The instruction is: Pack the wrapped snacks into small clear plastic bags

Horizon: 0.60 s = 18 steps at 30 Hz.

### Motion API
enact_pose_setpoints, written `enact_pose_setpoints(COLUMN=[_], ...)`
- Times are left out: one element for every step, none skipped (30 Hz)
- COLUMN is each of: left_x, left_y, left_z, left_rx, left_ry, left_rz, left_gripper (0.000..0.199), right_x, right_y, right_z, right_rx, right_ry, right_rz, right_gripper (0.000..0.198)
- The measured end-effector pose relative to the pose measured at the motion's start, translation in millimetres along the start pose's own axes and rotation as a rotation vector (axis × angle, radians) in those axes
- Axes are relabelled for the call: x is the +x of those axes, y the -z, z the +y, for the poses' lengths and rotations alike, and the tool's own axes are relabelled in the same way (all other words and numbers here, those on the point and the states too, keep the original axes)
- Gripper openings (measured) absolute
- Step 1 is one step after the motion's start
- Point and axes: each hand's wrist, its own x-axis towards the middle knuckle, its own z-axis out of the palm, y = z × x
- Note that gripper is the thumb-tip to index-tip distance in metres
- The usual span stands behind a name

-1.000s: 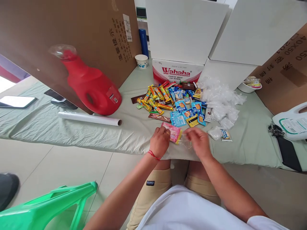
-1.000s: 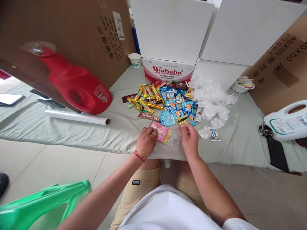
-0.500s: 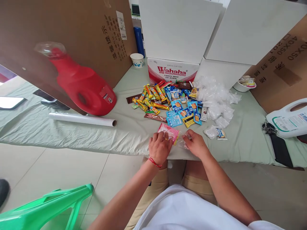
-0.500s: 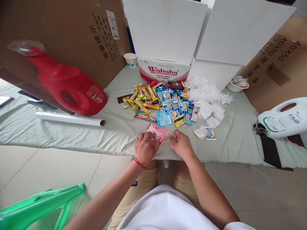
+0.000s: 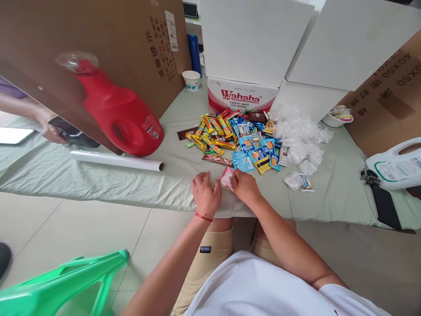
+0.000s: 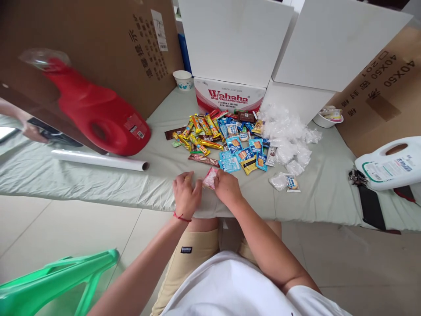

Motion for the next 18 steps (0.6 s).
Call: enact_pose_setpoints(left_x=[2.6,4.3,4.8,3.9,1.4,-3.0,-9.1,-16.9,-26.1,-36.2,-46.8,-57.4,-67.3,-75.9,-82.8,-87.6,-89.9,-89.7], left_y=[-3.5,-7.6,-11.5,-14.8,-17.1,-18.4,-18.9,-19.0,-19.1,-19.5,-20.5,-22.2,-24.3,-26.8,-28.9,-30.4,-30.8,-29.7], left_z=[2.4,6.2,10.9,16.2,21.7,27.2,32.5,37.6,42.5,47.1,51.3,55.3,58.8,61.8,64.1,65.3,65.2,63.5], left_rx=[0.033,0.043,0.025,-0.015,-0.067,-0.121,-0.169,-0.202,-0.214,-0.208,-0.189,-0.169,-0.156,-0.155,-0.168,-0.19,-0.218,-0.245], left_ry=[0.05,0.058,0.043,0.026,0.017,0.008,-0.018,-0.072,-0.153,-0.257,-0.38,-0.507,-0.63,-0.74,-0.835,-0.91,-0.96,-0.983], left_rz=[-0.013,-0.055,-0.109,-0.153,-0.169,-0.162,-0.141,-0.114,-0.09,-0.077,-0.087,-0.115,-0.151,-0.191,-0.239,-0.292,-0.342,-0.378], left_gripper=[0.032,0.033,0.032,0.03,0.028,0.027,0.026,0.027,0.029,0.032,0.037,0.042,0.047,0.052,0.056,0.059,0.062,0.064], right_x=[-1.1,-2.6,-4.7,-7.9,-12.5,-18.5,-25.9,-34.3,-43.3,-52.2,-60.8,-68.6,-75.7,-82.3,-88.8,-95.4,-102.3,-109.5], right_y=[-0.2,-0.4,-0.7,-1.2,-1.9,-2.6,-3.5,-4.3,-5.0,-5.7,-6.4,-7.0,-7.6,-7.9,-8.0,-7.3,-5.6,-2.3], right_z=[0.3,0.5,1.2,2.7,5.3,9.0,13.8,19.3,25.2,31.4,37.5,43.5,49.4,55.1,60.8,66.6,72.6,79.3], right_rx=[0.017,0.043,0.086,0.156,0.264,0.413,0.598,0.802,1.005,1.187,1.334,1.447,1.531,1.592,1.634,1.658,1.663,1.652], right_ry=[-0.007,-0.016,-0.029,-0.044,-0.062,-0.087,-0.119,-0.16,-0.211,-0.264,-0.314,-0.355,-0.383,-0.399,-0.406,-0.409,-0.407,-0.398], right_rz=[0.001,0.006,0.018,0.034,0.052,0.066,0.071,0.065,0.054,0.047,0.05,0.071,0.106,0.146,0.184,0.215,0.243,0.267], right_gripper=[0.021,0.021,0.021,0.022,0.022,0.024,0.029,0.036,0.044,0.051,0.056,0.058,0.059,0.059,0.058,0.057,0.055,0.053])
